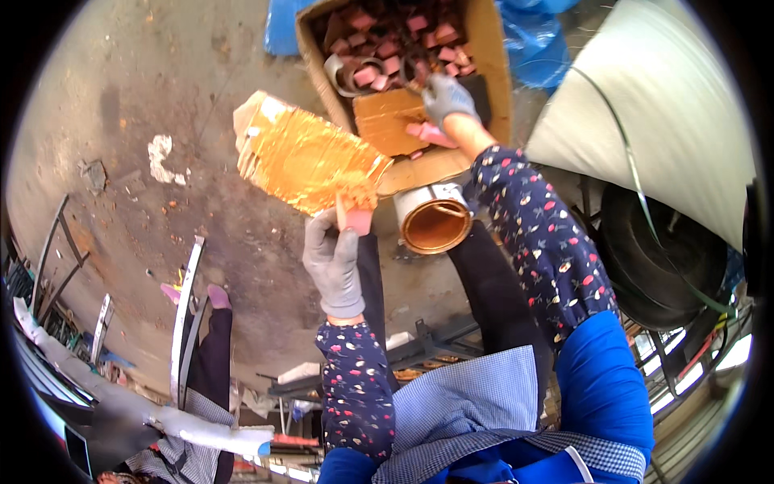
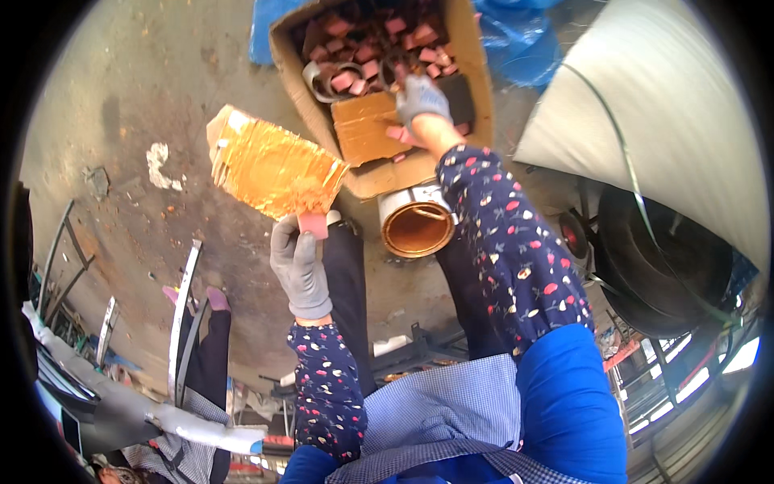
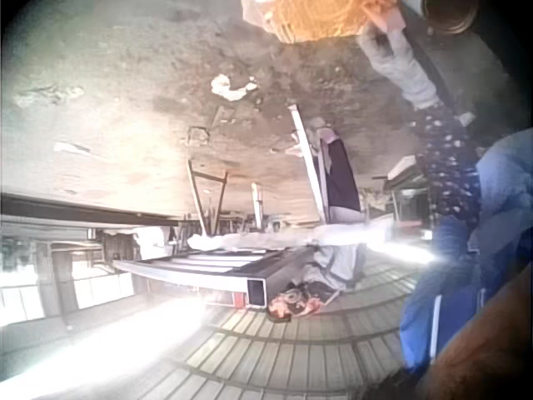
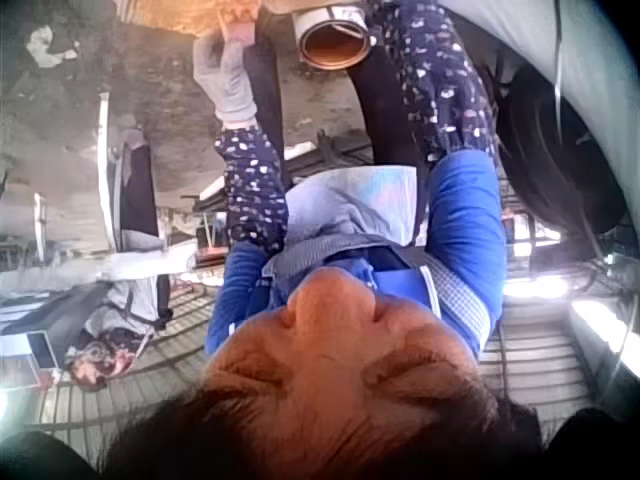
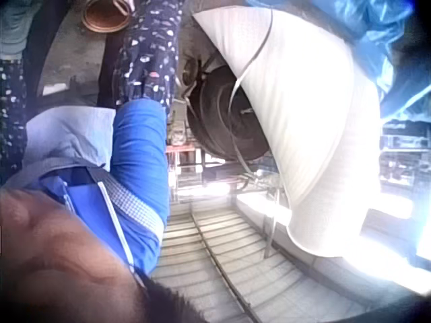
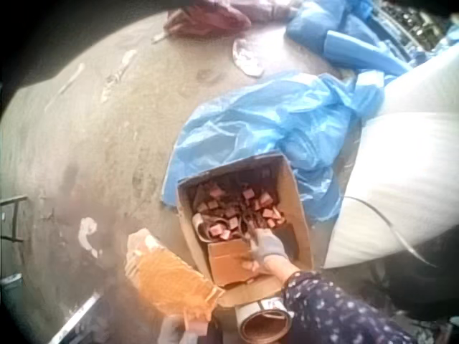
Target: The person applies gold paint to the ornate scrollwork of a metal gate using a small brush. They repeatedly dip the brush into a paint can to reload the bristles and carefully cover the intricate curves of the metal design.
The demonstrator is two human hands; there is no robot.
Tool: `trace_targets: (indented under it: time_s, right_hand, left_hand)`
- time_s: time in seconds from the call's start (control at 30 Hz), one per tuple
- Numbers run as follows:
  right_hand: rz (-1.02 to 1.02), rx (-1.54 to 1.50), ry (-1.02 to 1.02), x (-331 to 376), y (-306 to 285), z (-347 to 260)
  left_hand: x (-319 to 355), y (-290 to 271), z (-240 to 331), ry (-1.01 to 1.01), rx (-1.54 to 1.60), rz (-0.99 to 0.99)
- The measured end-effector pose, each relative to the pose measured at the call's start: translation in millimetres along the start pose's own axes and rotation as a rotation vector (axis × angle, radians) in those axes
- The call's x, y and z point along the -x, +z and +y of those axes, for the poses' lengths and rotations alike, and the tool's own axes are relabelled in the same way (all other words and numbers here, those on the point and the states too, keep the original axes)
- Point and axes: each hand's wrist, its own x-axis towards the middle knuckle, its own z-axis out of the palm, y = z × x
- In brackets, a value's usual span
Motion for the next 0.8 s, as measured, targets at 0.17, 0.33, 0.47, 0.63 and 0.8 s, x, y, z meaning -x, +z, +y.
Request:
trace_targets:
  time_s: [0.17, 0.33, 0.47, 0.63, 0.8]
  right_hand:
    - [-0.132, 0.215, 0.254, -55.3, 38.6, -5.2]
    - [-0.282, 0.245, 0.216, -63.5, 15.8, -1.0]
    - [-0.305, 0.142, 0.116, -39.8, -24.3, 13.8]
    - [-0.171, -0.165, 0.042, 66.0, -81.8, 12.7]
    - [-0.135, -0.413, -0.119, 164.8, -136.1, -13.3]
  left_hand:
    - [-20.2, 9.3, -9.3, 0.002, -0.144, -0.014]
    - [-28.7, -1.5, -11.7, -0.016, -0.214, -0.038]
    - [-36.3, -0.8, -9.4, 0.000, -0.247, -0.045]
    - [-44.4, 4.2, -4.8, -0.041, -0.213, -0.052]
    - [-48.2, 6.9, -9.0, -0.118, -0.206, -0.053]
